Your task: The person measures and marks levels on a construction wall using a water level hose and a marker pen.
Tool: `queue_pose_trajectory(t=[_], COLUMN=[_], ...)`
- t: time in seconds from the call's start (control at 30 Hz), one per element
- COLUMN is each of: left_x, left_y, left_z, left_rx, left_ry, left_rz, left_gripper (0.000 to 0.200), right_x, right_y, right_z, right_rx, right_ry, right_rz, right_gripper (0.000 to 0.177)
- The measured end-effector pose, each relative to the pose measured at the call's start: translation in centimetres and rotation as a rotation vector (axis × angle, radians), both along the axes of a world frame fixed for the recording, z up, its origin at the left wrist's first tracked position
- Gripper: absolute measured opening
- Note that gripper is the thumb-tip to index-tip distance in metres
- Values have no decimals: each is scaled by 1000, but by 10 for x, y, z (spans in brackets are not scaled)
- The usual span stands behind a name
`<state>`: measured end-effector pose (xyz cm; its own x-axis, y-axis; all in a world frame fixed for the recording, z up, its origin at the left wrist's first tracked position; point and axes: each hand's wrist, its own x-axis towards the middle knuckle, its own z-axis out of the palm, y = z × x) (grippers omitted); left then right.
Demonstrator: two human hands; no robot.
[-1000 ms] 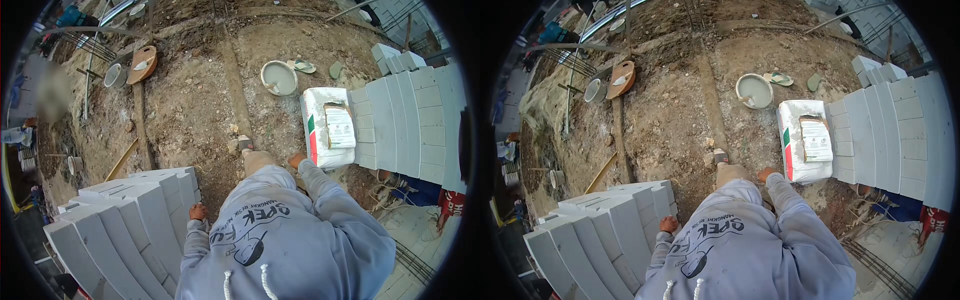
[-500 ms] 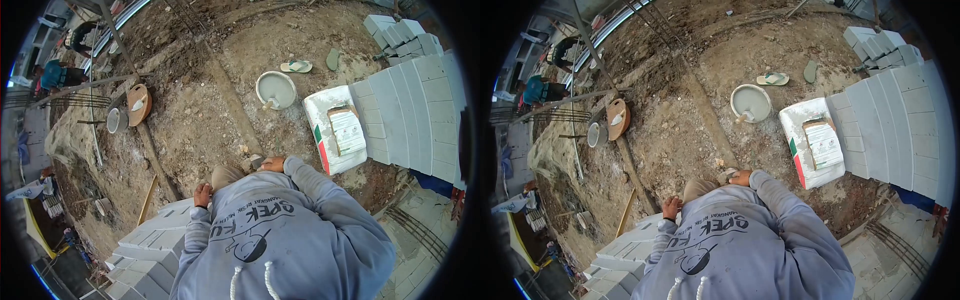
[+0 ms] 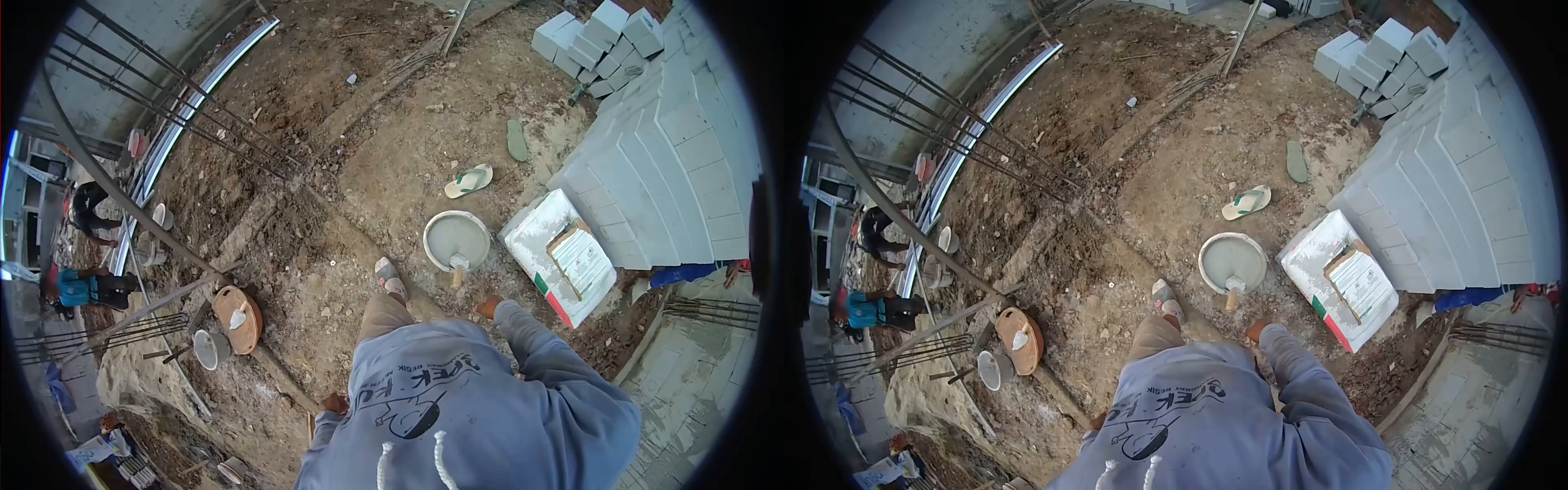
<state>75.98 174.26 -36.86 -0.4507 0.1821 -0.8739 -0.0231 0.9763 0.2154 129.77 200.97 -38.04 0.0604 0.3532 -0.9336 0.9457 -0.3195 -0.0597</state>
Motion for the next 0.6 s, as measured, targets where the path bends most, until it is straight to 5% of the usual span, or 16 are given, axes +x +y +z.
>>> queue_pose_trajectory(t=[0.1, 0.17, 0.23, 0.3, 0.4, 0.47, 0.53, 0.6], left_x=[-18, -56, -75, -70, -48, -52, -45, -52], left_y=[184, 288, 385, 457, 515, 525, 511, 477], left_z=[70, 86, 114, 137, 148, 113, 69, 12], left_rx=[243, 465, 676, 856, 974, 845, 695, 408], left_ry=[131, 96, 62, 60, 97, -61, -189, -407], left_rz=[287, 2, -202, -137, -99, -103, -44, -60], left_gripper=[35, 27, 27, 32, 39, 43, 37, 28], right_x=[-3, -17, -36, -47, -62, -63, -48, -28], right_y=[41, 79, 98, 117, 133, 143, 156, 163], right_z=[-9, 56, 77, 82, 95, 68, 36, -22], right_rx=[132, 212, 273, 299, 241, 108, 155, 111], right_ry=[-13, 257, 251, 268, 327, 263, 337, 259], right_rz=[-30, -413, -390, -294, -166, -220, 282, 329], right_gripper=[60, 55, 53, 50, 45, 43, 42, 41])
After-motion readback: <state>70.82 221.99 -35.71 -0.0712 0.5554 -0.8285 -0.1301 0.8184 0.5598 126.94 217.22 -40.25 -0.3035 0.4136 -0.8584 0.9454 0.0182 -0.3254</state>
